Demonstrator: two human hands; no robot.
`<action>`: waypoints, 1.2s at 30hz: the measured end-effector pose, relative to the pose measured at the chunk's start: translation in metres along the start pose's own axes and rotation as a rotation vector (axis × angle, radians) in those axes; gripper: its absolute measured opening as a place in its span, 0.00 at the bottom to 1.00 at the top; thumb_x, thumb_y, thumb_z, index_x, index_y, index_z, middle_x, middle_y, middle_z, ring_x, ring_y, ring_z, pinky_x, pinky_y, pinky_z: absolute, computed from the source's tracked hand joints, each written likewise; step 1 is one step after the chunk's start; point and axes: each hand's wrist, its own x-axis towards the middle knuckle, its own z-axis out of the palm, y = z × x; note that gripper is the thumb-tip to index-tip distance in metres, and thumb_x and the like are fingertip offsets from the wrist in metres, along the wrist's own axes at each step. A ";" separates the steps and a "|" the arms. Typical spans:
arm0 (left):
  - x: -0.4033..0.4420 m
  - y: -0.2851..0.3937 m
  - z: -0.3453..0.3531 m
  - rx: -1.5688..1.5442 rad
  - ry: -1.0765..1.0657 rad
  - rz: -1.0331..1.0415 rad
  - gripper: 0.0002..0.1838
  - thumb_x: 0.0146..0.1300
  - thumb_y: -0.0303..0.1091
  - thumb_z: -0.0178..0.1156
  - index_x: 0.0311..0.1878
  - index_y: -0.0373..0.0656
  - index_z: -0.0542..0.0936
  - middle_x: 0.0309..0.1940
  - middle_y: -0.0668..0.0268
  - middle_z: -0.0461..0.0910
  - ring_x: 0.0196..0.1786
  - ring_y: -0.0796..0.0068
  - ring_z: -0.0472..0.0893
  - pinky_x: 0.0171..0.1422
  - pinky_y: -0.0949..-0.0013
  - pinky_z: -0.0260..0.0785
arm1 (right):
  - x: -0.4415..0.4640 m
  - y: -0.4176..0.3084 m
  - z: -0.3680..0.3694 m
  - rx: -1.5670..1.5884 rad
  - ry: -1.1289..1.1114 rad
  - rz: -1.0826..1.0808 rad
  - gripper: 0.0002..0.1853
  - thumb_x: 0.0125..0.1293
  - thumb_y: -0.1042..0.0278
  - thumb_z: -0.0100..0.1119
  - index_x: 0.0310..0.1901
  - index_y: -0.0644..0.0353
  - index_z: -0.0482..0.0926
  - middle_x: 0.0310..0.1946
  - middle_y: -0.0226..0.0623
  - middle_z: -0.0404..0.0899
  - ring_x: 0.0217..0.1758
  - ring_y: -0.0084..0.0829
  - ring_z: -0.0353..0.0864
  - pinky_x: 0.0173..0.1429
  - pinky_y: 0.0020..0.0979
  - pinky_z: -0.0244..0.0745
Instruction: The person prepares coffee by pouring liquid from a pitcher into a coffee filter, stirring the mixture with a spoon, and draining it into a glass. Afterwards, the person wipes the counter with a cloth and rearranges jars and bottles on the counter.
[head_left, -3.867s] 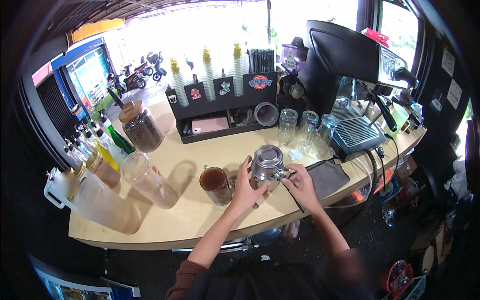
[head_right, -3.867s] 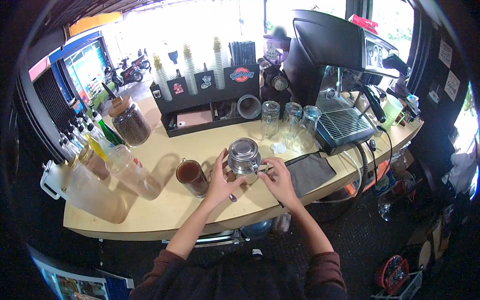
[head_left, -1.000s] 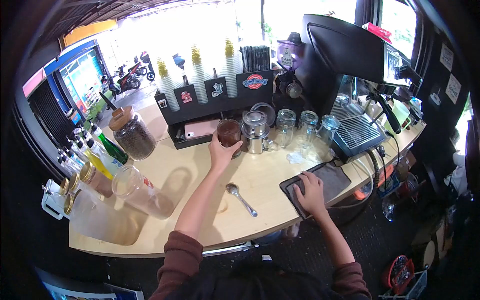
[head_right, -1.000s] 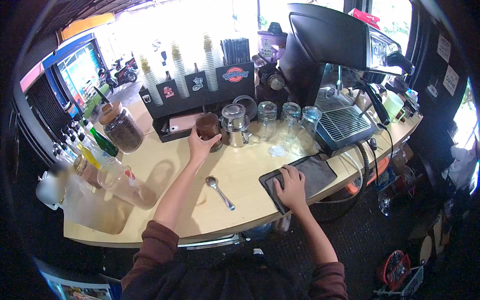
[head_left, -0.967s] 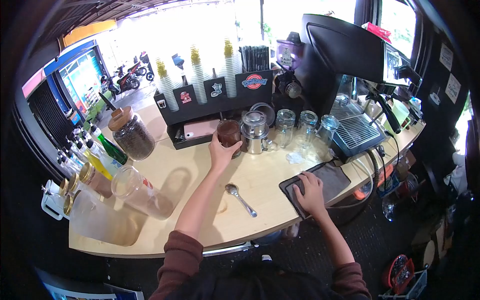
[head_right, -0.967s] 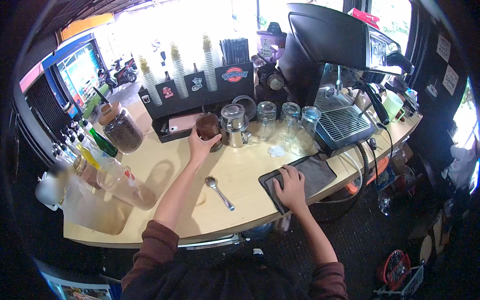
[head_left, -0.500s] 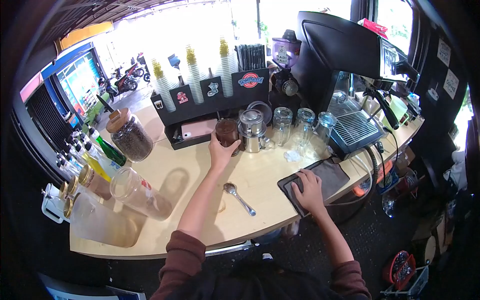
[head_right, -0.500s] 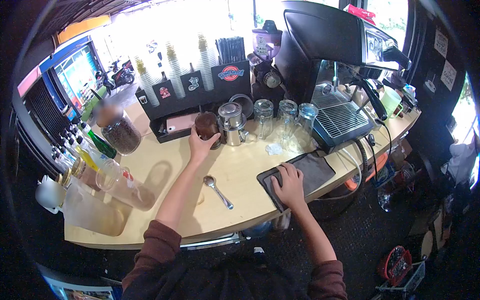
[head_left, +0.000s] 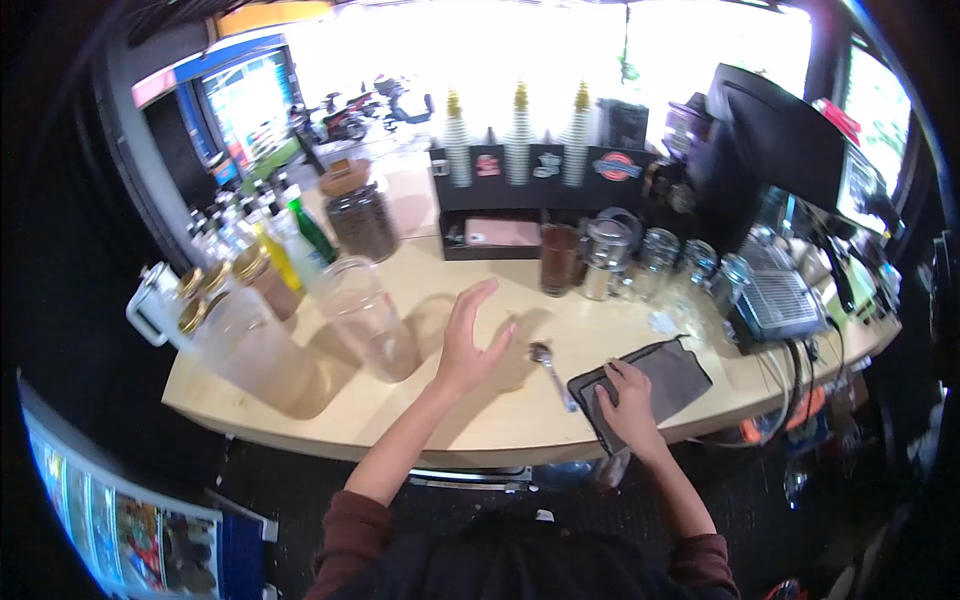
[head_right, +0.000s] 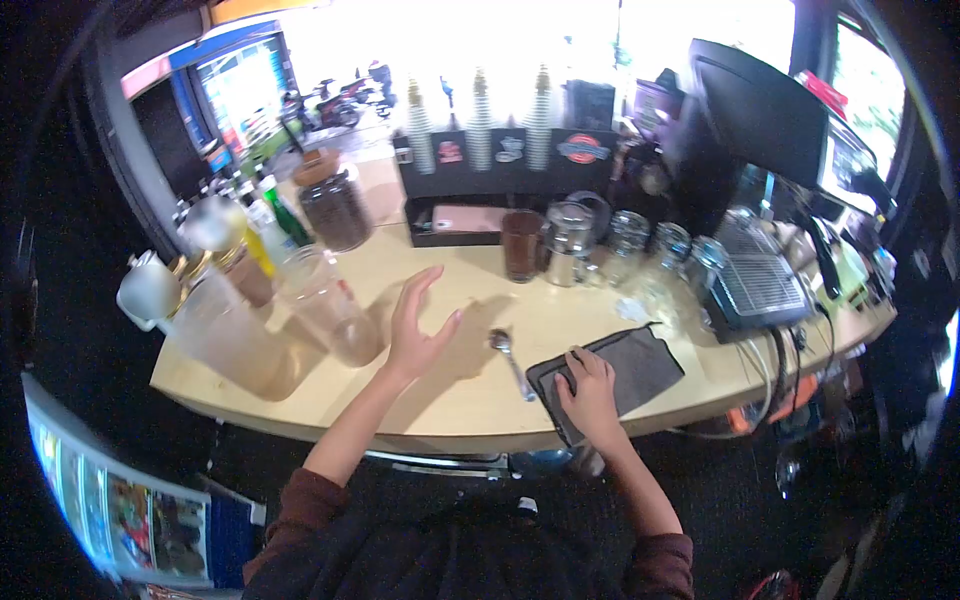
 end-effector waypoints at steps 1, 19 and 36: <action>-0.012 0.001 -0.019 0.169 0.073 0.196 0.40 0.51 0.31 0.70 0.66 0.40 0.60 0.64 0.56 0.64 0.65 0.59 0.67 0.69 0.54 0.59 | 0.006 -0.003 0.003 -0.004 -0.023 -0.008 0.19 0.59 0.67 0.61 0.51 0.67 0.77 0.54 0.47 0.73 0.60 0.45 0.70 0.65 0.45 0.58; -0.099 -0.072 -0.125 0.169 0.628 -0.439 0.56 0.33 0.41 0.79 0.65 0.35 0.57 0.58 0.48 0.66 0.61 0.53 0.69 0.65 0.56 0.62 | 0.175 -0.181 0.198 0.519 -0.358 -0.498 0.19 0.58 0.70 0.62 0.52 0.61 0.76 0.55 0.46 0.72 0.56 0.43 0.76 0.58 0.35 0.74; -0.102 -0.083 -0.116 -0.112 0.656 -0.348 0.54 0.33 0.37 0.78 0.64 0.38 0.57 0.56 0.54 0.66 0.60 0.59 0.69 0.64 0.58 0.63 | 0.246 -0.210 0.183 0.677 -0.362 -0.422 0.14 0.71 0.62 0.48 0.49 0.61 0.76 0.36 0.40 0.80 0.40 0.37 0.78 0.47 0.35 0.73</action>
